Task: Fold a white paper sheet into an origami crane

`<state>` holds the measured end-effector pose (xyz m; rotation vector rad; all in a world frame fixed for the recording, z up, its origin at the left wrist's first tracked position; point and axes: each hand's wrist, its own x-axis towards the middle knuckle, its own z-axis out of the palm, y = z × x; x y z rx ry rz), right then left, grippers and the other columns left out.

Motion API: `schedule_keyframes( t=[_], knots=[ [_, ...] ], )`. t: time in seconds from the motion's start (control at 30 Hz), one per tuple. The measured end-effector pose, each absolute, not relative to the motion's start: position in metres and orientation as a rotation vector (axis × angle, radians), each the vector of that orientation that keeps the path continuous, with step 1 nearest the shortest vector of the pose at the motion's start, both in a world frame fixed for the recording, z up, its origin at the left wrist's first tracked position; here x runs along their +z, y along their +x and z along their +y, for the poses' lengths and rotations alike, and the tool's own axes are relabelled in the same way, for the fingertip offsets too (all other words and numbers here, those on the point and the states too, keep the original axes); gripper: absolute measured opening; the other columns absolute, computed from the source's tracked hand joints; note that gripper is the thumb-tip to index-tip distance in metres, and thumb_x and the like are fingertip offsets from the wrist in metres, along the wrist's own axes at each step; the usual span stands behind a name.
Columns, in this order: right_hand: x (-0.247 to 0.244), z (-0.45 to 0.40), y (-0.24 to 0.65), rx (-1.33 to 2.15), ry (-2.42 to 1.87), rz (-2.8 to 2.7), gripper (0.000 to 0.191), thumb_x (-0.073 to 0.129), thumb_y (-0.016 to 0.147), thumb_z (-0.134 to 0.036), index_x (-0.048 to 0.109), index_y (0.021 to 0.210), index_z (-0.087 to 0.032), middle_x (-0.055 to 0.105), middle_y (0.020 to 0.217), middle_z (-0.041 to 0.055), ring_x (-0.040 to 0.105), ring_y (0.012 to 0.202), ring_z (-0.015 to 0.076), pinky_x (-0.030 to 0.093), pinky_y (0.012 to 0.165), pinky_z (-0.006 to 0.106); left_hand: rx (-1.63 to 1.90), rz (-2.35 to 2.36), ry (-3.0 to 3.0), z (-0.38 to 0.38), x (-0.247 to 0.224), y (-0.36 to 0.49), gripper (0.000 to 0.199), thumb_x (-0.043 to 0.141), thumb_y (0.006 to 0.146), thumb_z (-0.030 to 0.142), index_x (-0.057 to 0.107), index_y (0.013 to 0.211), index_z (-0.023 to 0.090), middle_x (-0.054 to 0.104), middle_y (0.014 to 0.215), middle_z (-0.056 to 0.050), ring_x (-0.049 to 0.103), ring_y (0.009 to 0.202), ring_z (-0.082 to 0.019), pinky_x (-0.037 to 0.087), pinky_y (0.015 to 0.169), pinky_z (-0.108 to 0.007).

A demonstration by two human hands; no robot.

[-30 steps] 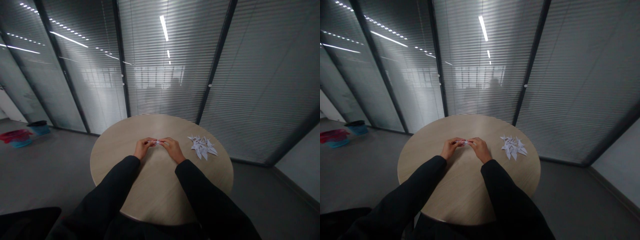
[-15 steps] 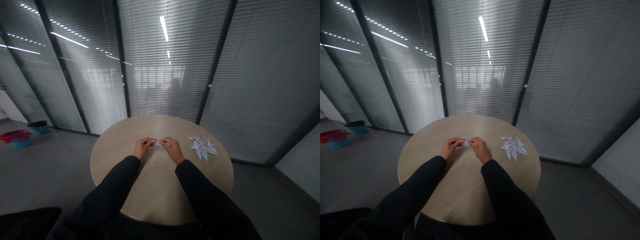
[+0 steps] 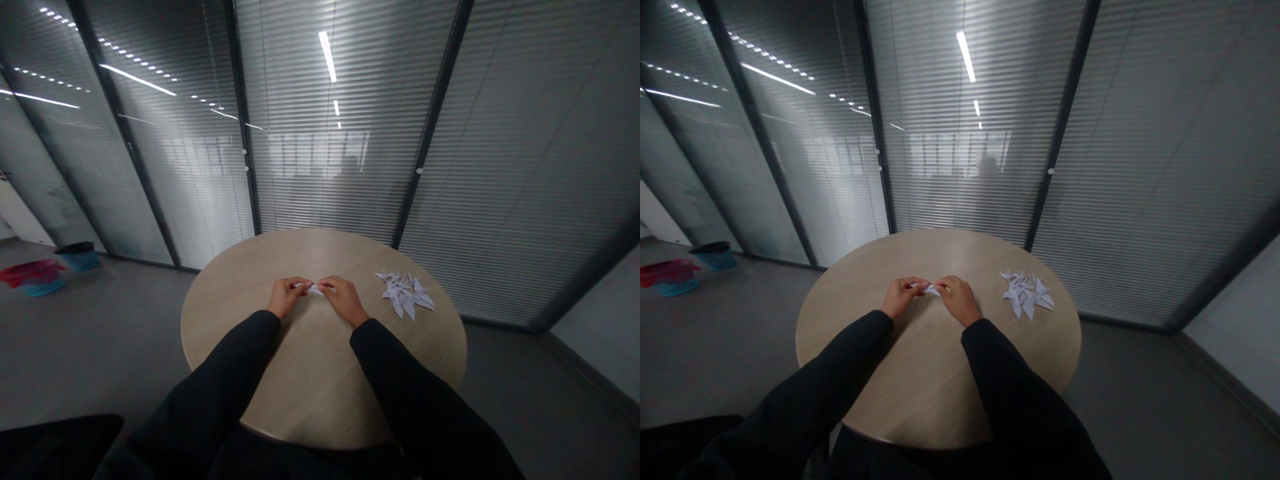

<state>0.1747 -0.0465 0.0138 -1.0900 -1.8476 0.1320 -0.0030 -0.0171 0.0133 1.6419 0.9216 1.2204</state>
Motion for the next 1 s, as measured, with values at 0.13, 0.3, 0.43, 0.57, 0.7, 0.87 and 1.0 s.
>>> schedule_keyframes(
  t=[0.13, 0.3, 0.43, 0.57, 0.7, 0.87, 1.0],
  knots=[
    [0.0079, -0.0436, 0.1734, 0.36, -1.044, -1.838, 0.015, 0.059, 0.085, -0.027, 0.065, 0.091, -0.015, 0.066, 0.09, 0.0053, 0.06, 0.083, 0.0148, 0.045, 0.078, 0.027, 1.211, 0.958, 1.633, -0.0149, 0.0124, -0.0052, 0.041, 0.07, 0.066, 0.043, 0.072, 0.084, 0.006, 0.068, 0.078, -0.012, 0.059, 0.061, -0.014, 0.047, 0.061, -0.025],
    [0.0064, -0.0431, 0.1716, 0.402, -1.006, -1.794, 0.016, 0.06, 0.084, -0.03, 0.063, 0.086, -0.015, 0.064, 0.084, 0.0038, 0.059, 0.08, 0.014, 0.044, 0.076, 0.026, 1.177, 0.925, 1.651, -0.0166, 0.0126, -0.0034, 0.045, 0.071, 0.065, 0.047, 0.072, 0.084, 0.006, 0.068, 0.079, -0.012, 0.06, 0.063, -0.015, 0.048, 0.063, -0.027],
    [0.0104, -0.0457, 0.1725, 0.334, -1.03, -1.814, 0.01, 0.061, 0.084, -0.025, 0.062, 0.081, -0.015, 0.062, 0.082, 0.0032, 0.057, 0.078, 0.0139, 0.042, 0.074, 0.025, 1.166, 0.901, 1.618, -0.0181, 0.012, -0.0006, 0.046, 0.072, 0.065, 0.048, 0.072, 0.085, 0.007, 0.068, 0.079, -0.012, 0.059, 0.062, -0.014, 0.05, 0.064, -0.028],
    [0.0127, -0.0476, 0.1733, 0.273, -1.031, -1.85, 0.01, 0.058, 0.086, -0.024, 0.062, 0.081, -0.016, 0.062, 0.082, 0.0033, 0.056, 0.078, 0.0139, 0.04, 0.073, 0.025, 1.198, 0.894, 1.606, -0.0185, 0.013, -0.0006, 0.045, 0.074, 0.063, 0.046, 0.072, 0.086, 0.008, 0.068, 0.082, -0.011, 0.058, 0.064, -0.014, 0.051, 0.064, -0.028],
    [0.0124, -0.0473, 0.1731, 0.255, -1.02, -1.847, 0.009, 0.059, 0.086, -0.022, 0.061, 0.079, -0.015, 0.06, 0.079, 0.0029, 0.056, 0.076, 0.0134, 0.04, 0.071, 0.024, 1.226, 0.903, 1.589, -0.0192, 0.0158, -0.0011, 0.042, 0.075, 0.06, 0.047, 0.071, 0.078, 0.009, 0.067, 0.076, -0.01, 0.056, 0.062, -0.013, 0.05, 0.061, -0.027],
    [0.0119, -0.0461, 0.1734, 0.232, -1.017, -1.878, 0.01, 0.057, 0.087, -0.021, 0.06, 0.08, -0.016, 0.059, 0.08, 0.0028, 0.055, 0.077, 0.0134, 0.039, 0.072, 0.024, 1.236, 0.886, 1.553, -0.0201, 0.0176, -0.0009, 0.043, 0.076, 0.056, 0.049, 0.07, 0.073, 0.009, 0.065, 0.071, -0.008, 0.055, 0.061, -0.013, 0.048, 0.059, -0.025],
    [0.0115, -0.0459, 0.1746, 0.184, -0.988, -1.921, 0.011, 0.053, 0.09, -0.021, 0.059, 0.082, -0.016, 0.058, 0.082, 0.0035, 0.053, 0.079, 0.0143, 0.039, 0.074, 0.025, 1.222, 0.857, 1.545, -0.0192, 0.0165, -0.0008, 0.045, 0.076, 0.055, 0.051, 0.07, 0.072, 0.009, 0.064, 0.07, -0.008, 0.054, 0.061, -0.013, 0.048, 0.058, -0.025]
  ],
)
